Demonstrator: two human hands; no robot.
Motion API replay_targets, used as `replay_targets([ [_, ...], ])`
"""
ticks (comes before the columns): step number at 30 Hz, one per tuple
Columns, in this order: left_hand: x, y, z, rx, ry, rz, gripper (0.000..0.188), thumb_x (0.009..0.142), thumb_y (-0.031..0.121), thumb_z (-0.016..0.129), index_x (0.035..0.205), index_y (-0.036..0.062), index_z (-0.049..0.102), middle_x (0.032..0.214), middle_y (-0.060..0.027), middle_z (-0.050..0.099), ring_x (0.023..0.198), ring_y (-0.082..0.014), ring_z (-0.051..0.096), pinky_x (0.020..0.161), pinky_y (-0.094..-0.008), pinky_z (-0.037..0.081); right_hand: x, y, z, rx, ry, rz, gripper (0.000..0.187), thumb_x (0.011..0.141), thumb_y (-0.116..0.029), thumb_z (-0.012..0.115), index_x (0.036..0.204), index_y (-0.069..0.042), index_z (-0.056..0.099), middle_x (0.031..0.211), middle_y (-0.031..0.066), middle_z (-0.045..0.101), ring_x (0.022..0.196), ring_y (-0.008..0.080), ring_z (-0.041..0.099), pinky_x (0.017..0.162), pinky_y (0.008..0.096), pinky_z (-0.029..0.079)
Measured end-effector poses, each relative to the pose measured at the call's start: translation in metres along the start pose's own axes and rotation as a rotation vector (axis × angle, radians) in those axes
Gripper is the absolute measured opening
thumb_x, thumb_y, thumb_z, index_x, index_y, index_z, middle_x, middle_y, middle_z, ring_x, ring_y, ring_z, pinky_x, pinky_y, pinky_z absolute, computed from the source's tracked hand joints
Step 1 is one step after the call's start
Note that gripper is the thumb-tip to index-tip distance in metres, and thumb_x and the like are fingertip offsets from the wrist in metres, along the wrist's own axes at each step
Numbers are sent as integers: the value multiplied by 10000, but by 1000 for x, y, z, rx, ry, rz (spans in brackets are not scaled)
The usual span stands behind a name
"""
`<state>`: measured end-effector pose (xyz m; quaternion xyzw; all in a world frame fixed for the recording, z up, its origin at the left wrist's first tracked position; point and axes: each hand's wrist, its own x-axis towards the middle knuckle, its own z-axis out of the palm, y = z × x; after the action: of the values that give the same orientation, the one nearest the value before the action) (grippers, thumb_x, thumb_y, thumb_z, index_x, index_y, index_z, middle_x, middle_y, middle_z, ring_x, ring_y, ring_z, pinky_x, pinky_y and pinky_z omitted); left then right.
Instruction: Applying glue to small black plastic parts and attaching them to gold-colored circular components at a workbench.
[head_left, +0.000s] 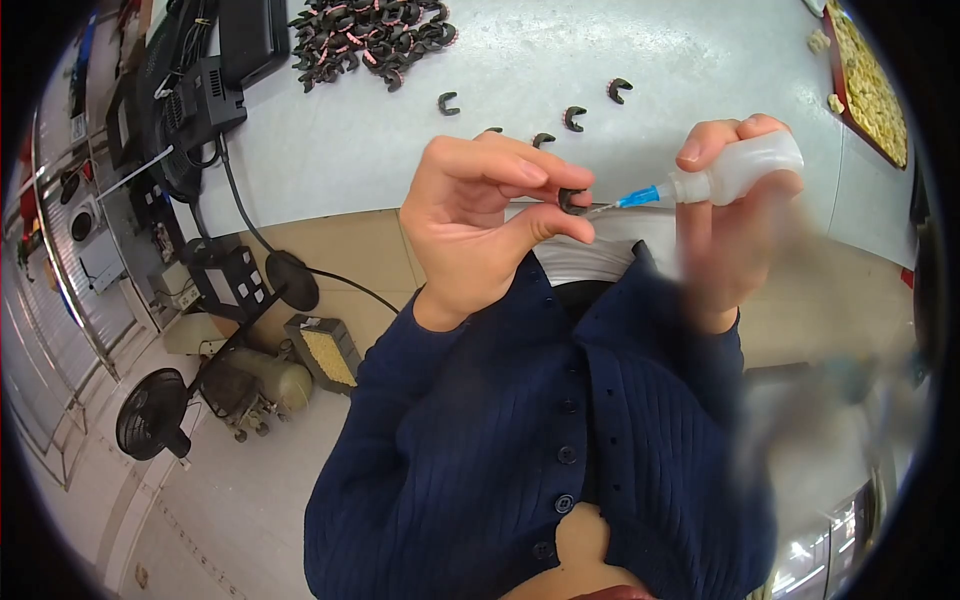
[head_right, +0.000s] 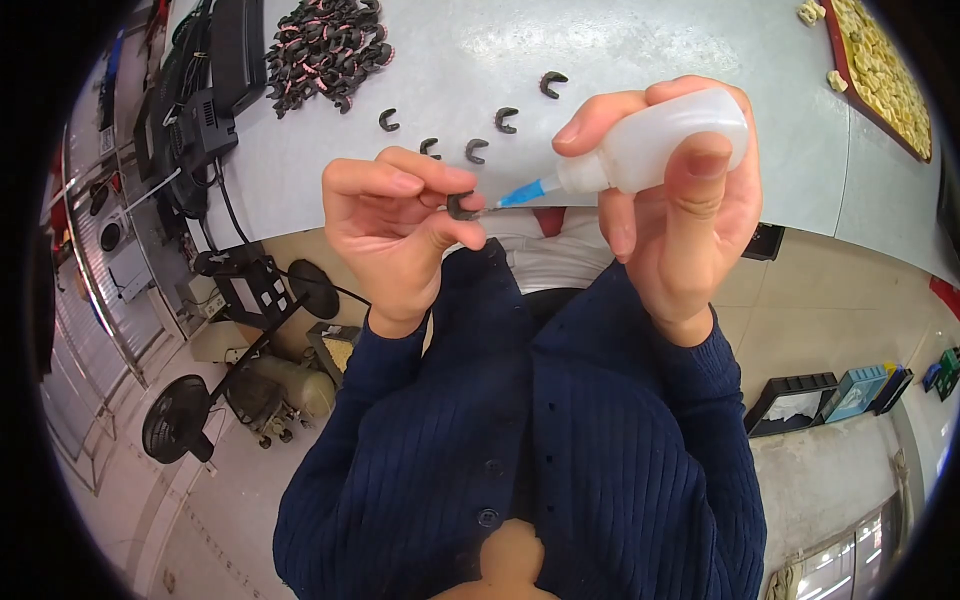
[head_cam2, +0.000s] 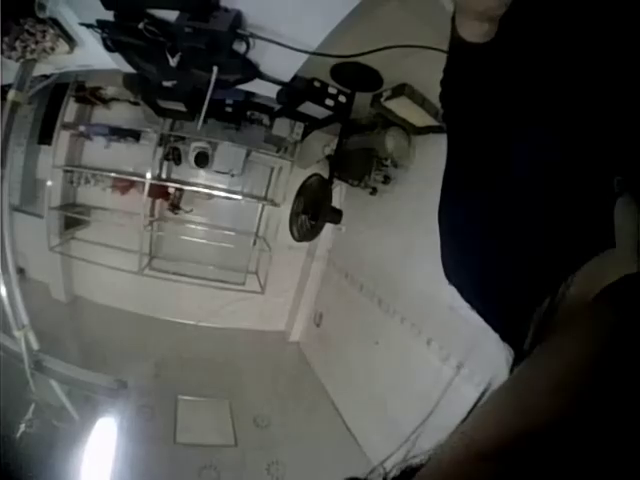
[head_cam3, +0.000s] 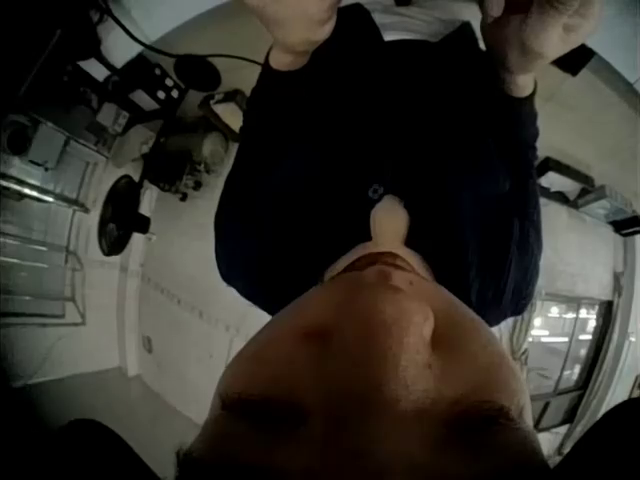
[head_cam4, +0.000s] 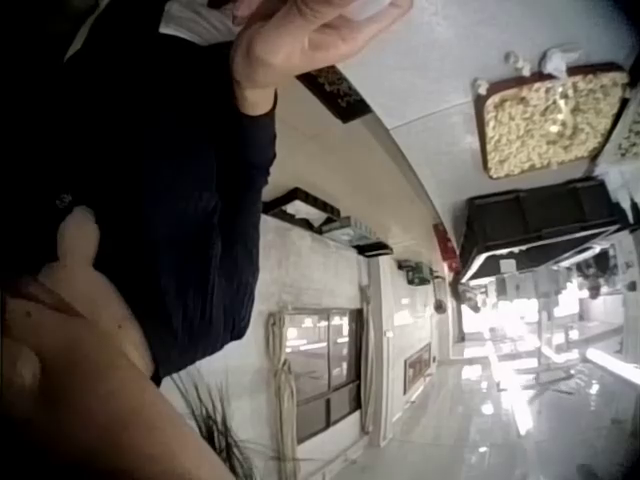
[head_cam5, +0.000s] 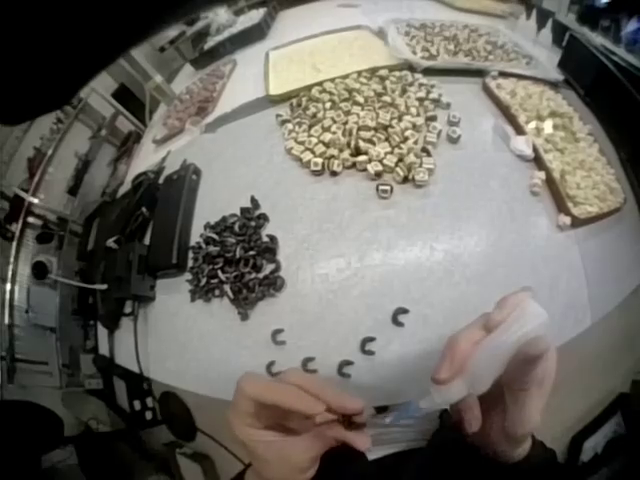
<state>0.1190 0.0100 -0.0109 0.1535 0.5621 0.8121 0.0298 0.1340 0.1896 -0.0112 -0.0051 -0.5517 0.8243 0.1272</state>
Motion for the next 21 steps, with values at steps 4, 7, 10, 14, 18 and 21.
replay_targets([
  [4, 0, -2, -4, 59, -14, 37, 421, 681, -192, 688, 949, 14, 436, 899, -244, 637, 696, -213, 633, 600, -306, 566, 0, 0, 1, -5, -12, 7, 415, 991, -408, 372, 1121, -15, 398, 874, 267, 621, 386, 75, 363, 412, 262, 432],
  [7, 2, -2, -1, 91, -8, 48, 414, 678, -195, 688, 924, 23, 437, 895, -247, 642, 660, -191, 617, 577, -294, 553, 0, -1, 4, 42, 14, 16, 419, 986, -413, 383, 1107, -12, 399, 853, 268, 622, 381, 76, 366, 411, 262, 433],
  [10, 1, -2, -2, 83, -11, 39, 417, 674, -200, 686, 917, 28, 435, 894, -246, 644, 657, -184, 611, 574, -294, 555, 1, 1, 6, 104, 19, 9, 417, 984, -409, 394, 1097, -8, 397, 845, 272, 621, 379, 76, 368, 408, 259, 429],
  [14, 1, -2, 0, 78, -9, 33, 415, 674, -201, 685, 903, 33, 431, 894, -249, 644, 649, -177, 604, 566, -293, 554, 1, 1, 4, 71, 1, 9, 413, 981, -396, 413, 1093, 1, 386, 841, 282, 616, 375, 77, 370, 407, 265, 433],
  [18, 1, -3, 0, 89, -10, 37, 413, 672, -204, 683, 888, 36, 425, 890, -253, 646, 640, -172, 596, 563, -292, 554, 1, -4, 7, 6, 31, 30, 414, 979, -391, 420, 1090, 7, 385, 833, 286, 614, 371, 77, 370, 405, 264, 432],
  [21, 1, -3, 0, 87, -5, 35, 414, 670, -206, 682, 880, 37, 421, 886, -255, 647, 633, -171, 593, 564, -293, 554, 1, -2, 7, 15, 16, 3, 417, 977, -394, 424, 1079, 9, 391, 827, 287, 613, 372, 76, 373, 404, 261, 430],
])
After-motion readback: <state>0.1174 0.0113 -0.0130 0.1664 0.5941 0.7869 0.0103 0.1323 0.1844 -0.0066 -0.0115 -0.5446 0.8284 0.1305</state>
